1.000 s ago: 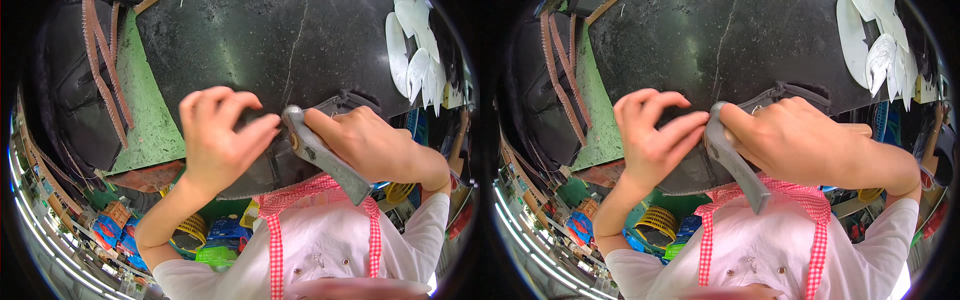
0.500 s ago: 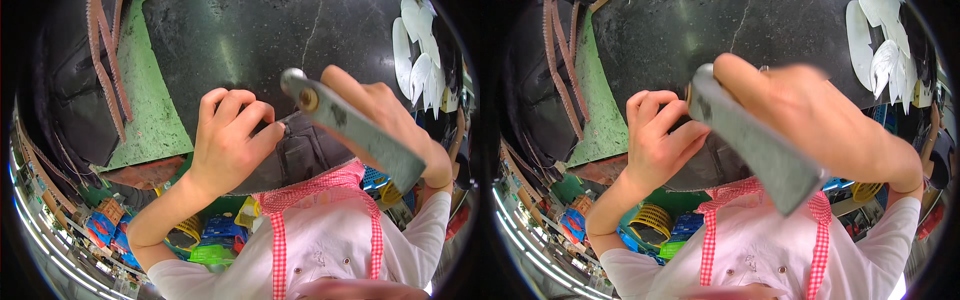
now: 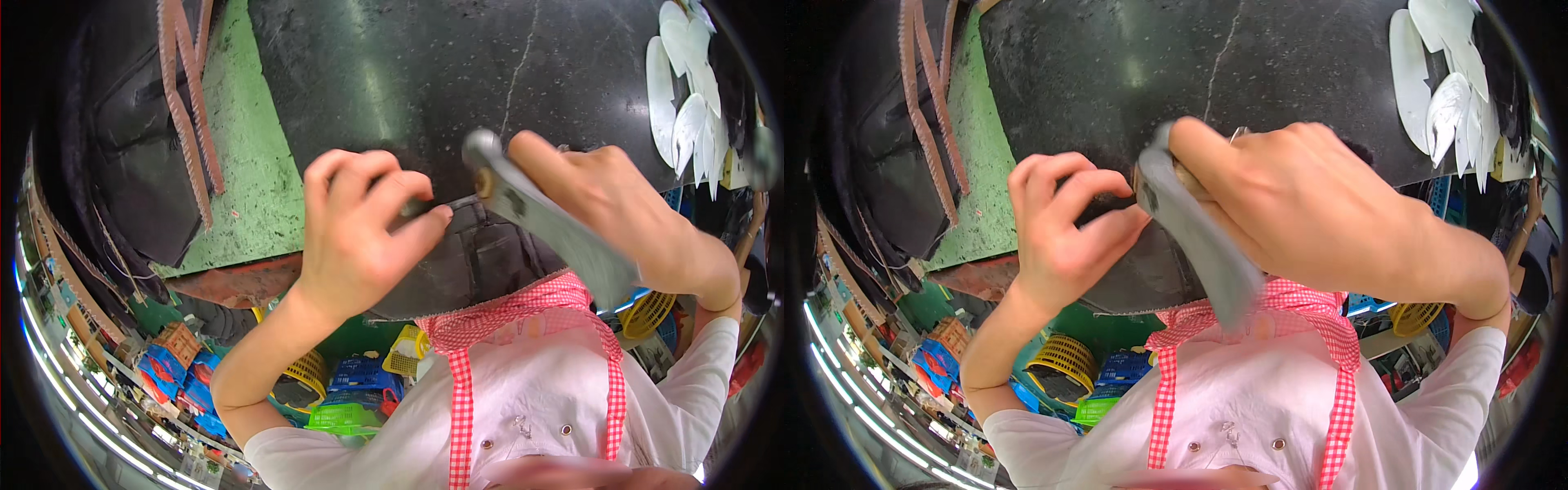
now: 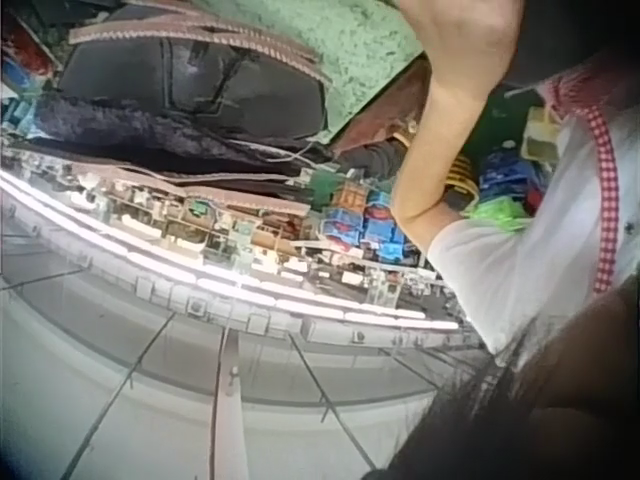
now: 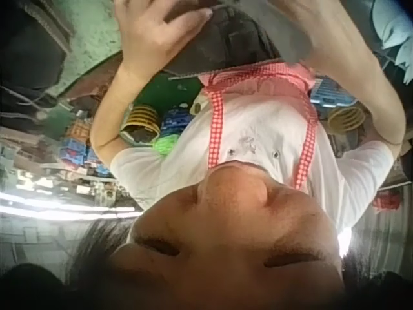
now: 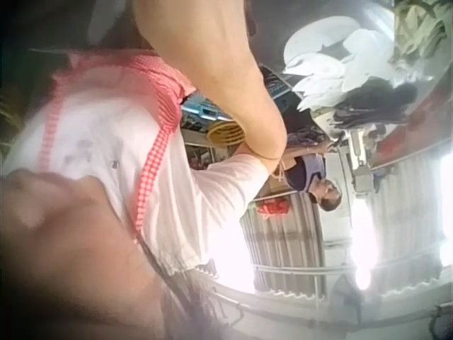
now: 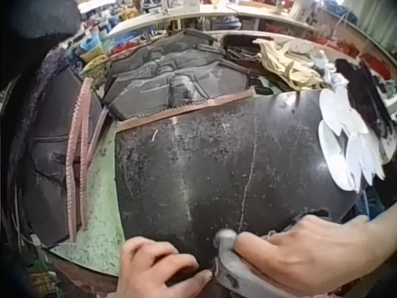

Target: Assemble shoe upper components using a hammer and adhesive strips.

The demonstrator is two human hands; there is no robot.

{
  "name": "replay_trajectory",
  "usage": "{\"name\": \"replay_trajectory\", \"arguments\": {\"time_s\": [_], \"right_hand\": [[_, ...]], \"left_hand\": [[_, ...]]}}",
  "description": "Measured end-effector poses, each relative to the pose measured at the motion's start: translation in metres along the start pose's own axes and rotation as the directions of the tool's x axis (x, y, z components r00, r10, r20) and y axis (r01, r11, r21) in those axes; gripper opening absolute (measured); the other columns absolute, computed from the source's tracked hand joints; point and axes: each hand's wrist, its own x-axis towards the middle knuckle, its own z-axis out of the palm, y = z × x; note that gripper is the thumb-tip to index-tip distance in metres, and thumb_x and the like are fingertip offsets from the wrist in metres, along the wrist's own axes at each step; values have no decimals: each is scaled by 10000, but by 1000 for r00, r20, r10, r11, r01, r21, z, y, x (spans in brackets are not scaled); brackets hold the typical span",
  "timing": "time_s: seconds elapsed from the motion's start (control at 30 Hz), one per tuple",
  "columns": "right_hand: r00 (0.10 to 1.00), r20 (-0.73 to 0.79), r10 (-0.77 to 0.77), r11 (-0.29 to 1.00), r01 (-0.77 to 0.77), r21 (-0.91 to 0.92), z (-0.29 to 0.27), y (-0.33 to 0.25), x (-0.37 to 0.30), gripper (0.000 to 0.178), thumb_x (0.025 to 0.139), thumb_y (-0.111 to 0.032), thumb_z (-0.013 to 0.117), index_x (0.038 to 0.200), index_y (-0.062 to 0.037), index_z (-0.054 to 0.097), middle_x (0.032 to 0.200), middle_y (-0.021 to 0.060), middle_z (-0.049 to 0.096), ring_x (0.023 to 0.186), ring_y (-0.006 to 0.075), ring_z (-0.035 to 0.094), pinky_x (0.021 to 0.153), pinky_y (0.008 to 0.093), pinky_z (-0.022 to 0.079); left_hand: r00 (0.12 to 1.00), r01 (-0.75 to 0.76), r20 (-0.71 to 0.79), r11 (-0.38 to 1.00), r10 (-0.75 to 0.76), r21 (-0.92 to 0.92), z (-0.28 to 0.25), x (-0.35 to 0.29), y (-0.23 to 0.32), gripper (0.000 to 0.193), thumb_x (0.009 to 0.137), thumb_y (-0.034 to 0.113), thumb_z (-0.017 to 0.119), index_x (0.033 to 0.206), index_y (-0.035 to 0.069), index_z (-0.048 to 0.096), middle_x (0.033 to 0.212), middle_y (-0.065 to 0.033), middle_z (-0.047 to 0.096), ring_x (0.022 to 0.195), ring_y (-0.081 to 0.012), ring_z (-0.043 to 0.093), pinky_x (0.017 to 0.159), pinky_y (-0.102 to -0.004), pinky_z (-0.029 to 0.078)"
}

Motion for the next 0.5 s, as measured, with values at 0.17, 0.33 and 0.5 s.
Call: {"name": "replay_trajectory", "arguments": {"time_s": [0.17, 0.33, 0.5], "right_hand": [[989, 148, -21, 999, 26, -31, 10, -9, -2, 253, 883, -101, 647, 1069, -3, 505, 654, 162, 561, 570, 379, 620, 490, 443, 463], [997, -26, -70, 997, 70, 17, 8, -11, 0, 241, 903, -101, 629, 1065, -5, 479, 663, 157, 575, 557, 379, 615, 487, 438, 463], [999, -26, -32, 998, 33, 52, -1, 6, -16, 253, 875, -78, 669, 1033, -5, 486, 690, 165, 586, 616, 393, 626, 539, 449, 477]], "left_hand": [[982, 187, -38, 982, -187, -4, -7, 6, 7, 173, 670, 179, 811, 825, 193, 736, 984, 18, 629, 1003, -234, 554, 901, -447, 390], [989, 140, -56, 990, -140, -7, -1, 0, 19, 187, 687, 149, 820, 845, 162, 720, 905, 27, 628, 913, -225, 575, 858, -421, 418], [970, 239, 3, 945, -245, -225, 4, 5, 15, 189, 717, 55, 804, 865, 105, 699, 874, -29, 653, 834, -236, 607, 762, -369, 472]]}}
